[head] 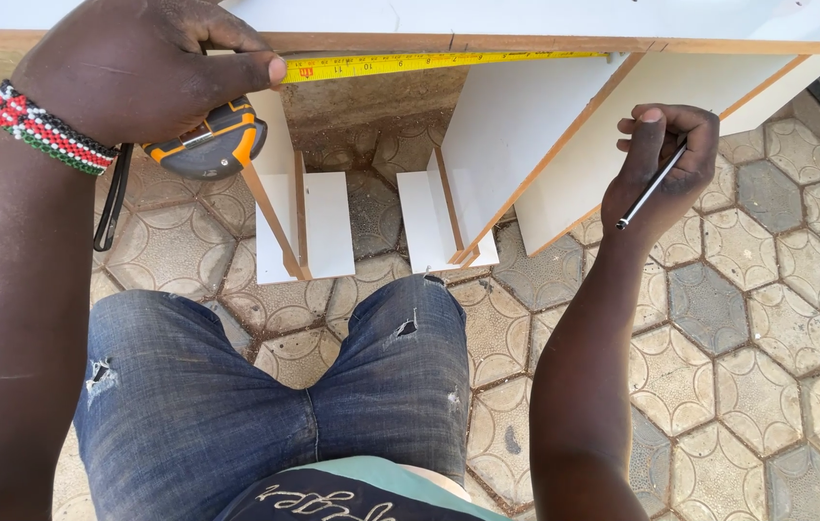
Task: Measuring and marking wooden boards with a tape measure and pencil for furniture assembly.
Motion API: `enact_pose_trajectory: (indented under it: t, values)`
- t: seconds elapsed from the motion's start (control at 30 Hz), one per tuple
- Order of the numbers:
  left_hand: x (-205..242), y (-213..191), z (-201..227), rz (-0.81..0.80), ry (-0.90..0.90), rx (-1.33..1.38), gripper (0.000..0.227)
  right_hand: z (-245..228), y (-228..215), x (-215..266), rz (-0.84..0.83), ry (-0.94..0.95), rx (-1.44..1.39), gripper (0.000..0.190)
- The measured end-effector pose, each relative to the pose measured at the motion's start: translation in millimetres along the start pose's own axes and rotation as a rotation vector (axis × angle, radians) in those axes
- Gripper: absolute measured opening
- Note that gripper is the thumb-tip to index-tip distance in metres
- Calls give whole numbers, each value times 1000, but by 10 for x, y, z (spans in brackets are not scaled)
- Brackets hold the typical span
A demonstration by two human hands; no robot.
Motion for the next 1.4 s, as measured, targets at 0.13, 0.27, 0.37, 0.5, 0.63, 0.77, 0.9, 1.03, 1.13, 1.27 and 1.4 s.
enact_pose_trajectory:
  t: [0.13, 0.27, 0.37, 0.5, 0.63, 0.77, 0.9, 1.03, 1.13, 1.27, 1.4]
  values:
    - [-25, 22, 13, 16, 55, -28, 42, -28, 26, -1, -10, -33, 6, 19]
    - [-38, 49, -14, -8, -5, -39, 42, 70, 114, -21, -29, -44, 9, 18]
    - [-34, 41, -10, -7, 1, -65, 44, 138, 225, -70, -76, -90, -24, 21]
    - [-84, 62, -53, 53, 43, -133, 47, 179, 390, -167, -119, -75, -139, 13]
    - [-92, 62, -20, 96, 69, -97, 43, -121, 405, -164, -51, -177, -23, 8]
    - [-84, 71, 11, 82, 78, -71, 42, -302, 344, -157, 97, -126, -26, 41]
    - [-92, 81, 14, 123, 137, -52, 40, -477, 642, 5, -196, -115, -278, 75]
    - [-119, 138, -50, 109, 97, -36, 42, -706, 1028, 123, -368, 2, -429, 39]
    - [-135, 147, -45, 132, 130, -4, 39, -948, 1266, 148, -530, -141, -461, 32]
    - [-114, 134, -18, 148, 137, -31, 41, -993, 1457, 95, -650, -314, -304, 9]
    - [-116, 130, -6, 90, 56, -39, 44, -1029, 1518, 66, -673, -404, -214, 11]
Point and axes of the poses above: each hand's wrist, its own x-axis away from the middle knuckle, its own y-axis out of the palm, z = x × y, the point moved 9 cm from there along -x, towards the middle knuckle, and after that the axes turned 5 degrees about z, right-handed, at the moved point
